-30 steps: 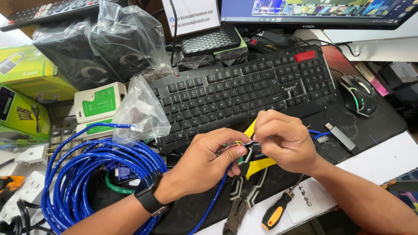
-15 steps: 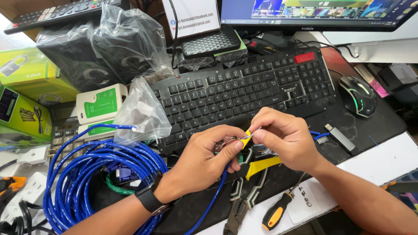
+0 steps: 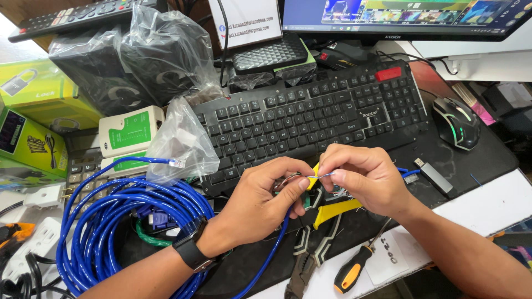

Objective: The person works at a desk with a coiled blue Ethernet cable. They fit an RJ45 connector on the cable end, strip the outer jacket with a stripping tool, then untwist and separate the colored inner wires and arrange them in order by hand.

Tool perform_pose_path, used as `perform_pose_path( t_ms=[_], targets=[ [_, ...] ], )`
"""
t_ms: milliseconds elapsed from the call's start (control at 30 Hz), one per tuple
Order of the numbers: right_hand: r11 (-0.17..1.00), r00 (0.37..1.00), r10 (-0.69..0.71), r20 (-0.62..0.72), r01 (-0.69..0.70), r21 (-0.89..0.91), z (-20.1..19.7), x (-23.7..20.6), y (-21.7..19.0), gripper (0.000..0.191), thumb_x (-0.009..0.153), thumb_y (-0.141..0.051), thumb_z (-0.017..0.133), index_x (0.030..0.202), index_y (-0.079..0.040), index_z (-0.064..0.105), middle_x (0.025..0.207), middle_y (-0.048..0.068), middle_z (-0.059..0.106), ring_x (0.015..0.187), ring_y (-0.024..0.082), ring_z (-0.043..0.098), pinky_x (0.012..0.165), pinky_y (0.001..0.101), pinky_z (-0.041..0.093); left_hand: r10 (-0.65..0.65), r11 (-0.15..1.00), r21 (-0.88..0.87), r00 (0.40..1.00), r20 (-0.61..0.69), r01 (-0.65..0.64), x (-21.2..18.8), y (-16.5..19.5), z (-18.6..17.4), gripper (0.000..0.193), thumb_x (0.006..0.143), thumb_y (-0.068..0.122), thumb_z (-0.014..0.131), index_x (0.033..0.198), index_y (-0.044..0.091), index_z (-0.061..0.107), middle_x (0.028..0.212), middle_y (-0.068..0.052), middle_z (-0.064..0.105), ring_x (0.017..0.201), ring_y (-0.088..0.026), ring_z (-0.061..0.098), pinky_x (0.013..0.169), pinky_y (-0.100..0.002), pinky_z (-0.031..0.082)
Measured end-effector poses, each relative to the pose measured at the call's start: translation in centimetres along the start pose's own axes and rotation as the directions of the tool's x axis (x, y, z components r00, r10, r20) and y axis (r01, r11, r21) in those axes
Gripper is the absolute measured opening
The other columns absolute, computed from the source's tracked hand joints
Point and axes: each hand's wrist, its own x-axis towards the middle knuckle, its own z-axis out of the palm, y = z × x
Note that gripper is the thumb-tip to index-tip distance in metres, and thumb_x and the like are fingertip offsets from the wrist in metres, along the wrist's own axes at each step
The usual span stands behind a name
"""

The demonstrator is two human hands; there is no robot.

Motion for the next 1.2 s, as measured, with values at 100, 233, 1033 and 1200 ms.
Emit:
perform_pose_path(
  t_ms=[100, 233, 1033, 1200],
  targets=[
    [0.999, 0.999, -0.025, 0.026, 0.024, 0.043, -0.04, 0.06, 0.03, 0.02, 0.1, -0.005, 0.06, 0.115, 0.006, 0.069, 0.101, 0.012, 0.061, 0.092, 0.019, 0.058, 0.079, 0.0316, 0.047, 0.005, 1.0, -0.007, 1.0, 0.003, -0.005, -0.01, -0.01, -0.01, 0.017, 0.102, 0.012, 0.063, 0.114, 0.002, 0.068, 0.079, -0.002, 0.071, 0.065, -0.006, 0.068, 0.057, -0.023, 0.057],
    [0.998, 0.998, -0.046, 0.031, 0.045, 0.032, -0.07, 0.12, 0.03, 0.019, 0.105, -0.007, 0.06, 0.115, 0.006, 0.069, 0.101, 0.013, 0.062, 0.093, 0.02, 0.059, 0.081, 0.0335, 0.049, 0.014, 1.0, -0.001, 1.0, 0.009, -0.014, -0.06, 0.04, -0.04, 0.016, 0.102, 0.012, 0.062, 0.113, 0.002, 0.068, 0.079, -0.002, 0.071, 0.066, -0.006, 0.068, 0.058, -0.024, 0.057],
    [0.992, 0.999, -0.009, 0.053, 0.015, -0.123, 0.01, 0.09, -0.44, 0.013, 0.107, -0.008, 0.059, 0.106, 0.002, 0.066, 0.103, 0.012, 0.062, 0.091, 0.017, 0.061, 0.08, 0.0291, 0.049, 0.04, 0.999, 0.013, 0.999, 0.001, -0.04, -0.1, 0.02, -0.09, 0.015, 0.101, 0.011, 0.062, 0.11, 0.0, 0.069, 0.09, -0.004, 0.07, 0.065, -0.007, 0.069, 0.056, -0.024, 0.056],
    [0.997, 0.998, -0.011, 0.068, 0.016, -0.072, 0.1, 0.11, -0.84, 0.02, 0.104, -0.015, 0.063, 0.112, 0.003, 0.067, 0.104, 0.01, 0.061, 0.091, 0.016, 0.059, 0.079, 0.0286, 0.048, -0.005, 1.0, -0.016, 0.999, -0.037, 0.004, -0.03, 0.08, -0.08, 0.015, 0.101, 0.011, 0.063, 0.11, 0.002, 0.07, 0.087, -0.005, 0.07, 0.064, -0.007, 0.068, 0.055, -0.023, 0.056]
  ],
)
